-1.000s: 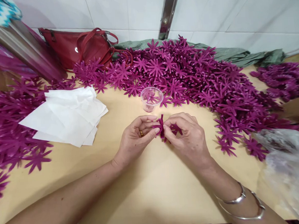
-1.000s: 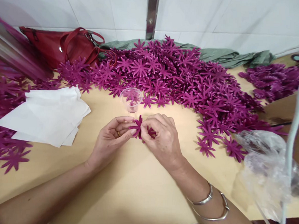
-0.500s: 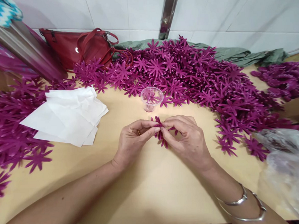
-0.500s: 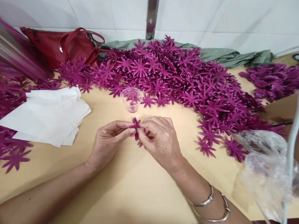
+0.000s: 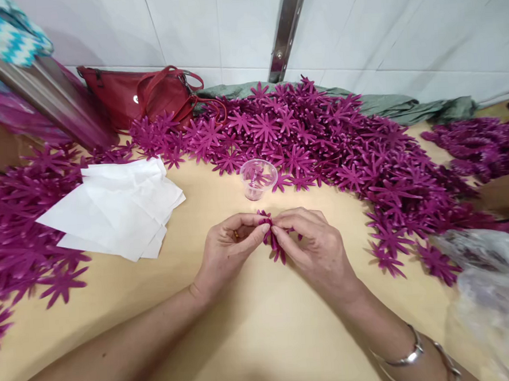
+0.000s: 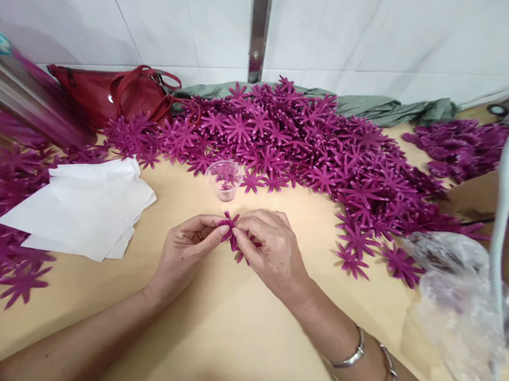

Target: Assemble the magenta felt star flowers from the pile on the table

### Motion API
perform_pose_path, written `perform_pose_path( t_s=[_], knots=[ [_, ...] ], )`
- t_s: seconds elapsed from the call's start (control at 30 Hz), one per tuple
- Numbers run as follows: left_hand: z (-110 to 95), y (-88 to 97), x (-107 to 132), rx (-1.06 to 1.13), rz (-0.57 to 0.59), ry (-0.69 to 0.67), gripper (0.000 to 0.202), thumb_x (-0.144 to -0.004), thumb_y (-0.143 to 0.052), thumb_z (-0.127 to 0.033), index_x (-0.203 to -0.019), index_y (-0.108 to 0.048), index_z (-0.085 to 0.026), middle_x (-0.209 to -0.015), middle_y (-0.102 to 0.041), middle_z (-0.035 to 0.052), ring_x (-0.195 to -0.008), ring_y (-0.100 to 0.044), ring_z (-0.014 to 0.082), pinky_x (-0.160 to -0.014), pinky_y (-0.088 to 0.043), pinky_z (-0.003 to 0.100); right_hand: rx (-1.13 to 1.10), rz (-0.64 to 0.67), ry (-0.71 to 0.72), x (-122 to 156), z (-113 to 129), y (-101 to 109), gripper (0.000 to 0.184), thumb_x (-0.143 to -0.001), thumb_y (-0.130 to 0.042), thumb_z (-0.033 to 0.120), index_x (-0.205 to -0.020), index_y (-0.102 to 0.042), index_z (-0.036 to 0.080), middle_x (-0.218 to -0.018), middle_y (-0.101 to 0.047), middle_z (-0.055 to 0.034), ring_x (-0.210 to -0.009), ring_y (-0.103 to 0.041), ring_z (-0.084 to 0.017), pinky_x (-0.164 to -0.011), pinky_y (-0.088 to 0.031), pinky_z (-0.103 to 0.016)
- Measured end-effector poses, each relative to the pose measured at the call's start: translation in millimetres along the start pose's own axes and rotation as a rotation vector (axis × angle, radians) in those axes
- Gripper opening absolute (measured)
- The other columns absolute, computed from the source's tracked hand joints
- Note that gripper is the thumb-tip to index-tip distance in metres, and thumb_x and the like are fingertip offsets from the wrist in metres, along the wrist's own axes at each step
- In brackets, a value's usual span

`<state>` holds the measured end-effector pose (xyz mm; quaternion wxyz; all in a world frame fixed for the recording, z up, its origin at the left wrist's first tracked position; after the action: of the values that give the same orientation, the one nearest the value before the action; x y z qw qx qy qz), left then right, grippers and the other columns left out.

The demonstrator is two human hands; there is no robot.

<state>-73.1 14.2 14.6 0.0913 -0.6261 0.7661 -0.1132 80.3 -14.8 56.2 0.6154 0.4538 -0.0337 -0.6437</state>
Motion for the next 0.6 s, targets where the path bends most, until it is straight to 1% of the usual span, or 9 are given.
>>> perform_pose_path(
  t_s=[0.17,0.37,0.43,0.53,0.6],
  knots=[
    [-2,0.1,0,-0.013,-0.005,0.017,0.016,-0.082,-0.085,-0.026,-0.09,-0.078,-0.014,-0.085,-0.077,0.0037,-0.075,-0.068,0.0112,-0.073,-0.057,0.022,-0.055,0.007,-0.017,0,-1,-2,0.014,-0.098,-0.067,0.012,-0.09,-0.07,0.023,-0.093,-0.078,-0.0017,-0.095,-0.073,-0.02,-0.088,-0.048,-0.04],
    [-1,-3.0,0,-0.029,0.016,0.005,0.014,-0.083,-0.081,-0.024,-0.085,-0.072,-0.014,-0.075,-0.069,0.0001,-0.065,-0.062,0.0095,-0.064,-0.054,0.021,-0.107,0.047,-0.055,-1,0,-4,0.012,-0.098,-0.068,0.017,-0.088,-0.071,0.023,-0.086,-0.076,-0.0009,-0.088,-0.071,-0.02,-0.086,-0.048,-0.039],
    [-2,-3.9,1,-0.038,0.019,-0.004,0.013,-0.083,-0.079,-0.023,-0.085,-0.071,-0.014,-0.074,-0.068,-0.0001,-0.065,-0.061,0.0092,-0.063,-0.053,0.021,-0.163,0.036,-0.123,0,-3,-5,0.016,-0.098,-0.066,0.018,-0.084,-0.07,0.023,-0.084,-0.073,-0.0012,-0.084,-0.07,-0.019,-0.081,-0.05,-0.037],
    [-4,-3.7,1,-0.05,0.004,-0.025,0.011,-0.083,-0.078,-0.021,-0.085,-0.07,-0.014,-0.075,-0.067,-0.0006,-0.065,-0.059,0.0085,-0.062,-0.053,0.02,-0.329,-0.005,-0.314,4,-13,-6,0.017,-0.097,-0.064,0.02,-0.079,-0.066,0.022,-0.082,-0.067,-0.0005,-0.068,-0.063,-0.014,-0.061,-0.05,-0.029],
    [-5,-3.0,1,-0.056,-0.01,-0.035,0.01,-0.082,-0.077,-0.019,-0.085,-0.069,-0.014,-0.076,-0.066,-0.001,-0.065,-0.059,0.0079,-0.062,-0.052,0.019,-0.424,-0.028,-0.427,6,-19,-8,0.016,-0.095,-0.067,0.025,-0.08,-0.065,0.021,-0.083,-0.066,-0.0003,-0.061,-0.06,-0.012,-0.054,-0.05,-0.025]
  ],
)
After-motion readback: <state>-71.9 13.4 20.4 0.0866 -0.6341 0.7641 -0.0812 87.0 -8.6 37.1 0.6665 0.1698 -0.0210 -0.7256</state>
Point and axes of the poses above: each hand's wrist, its own x-axis away from the middle knuckle, its own y-axis out of the back of the hand, z = x × y, the point moved 6 cm from there along -x, towards the middle knuckle
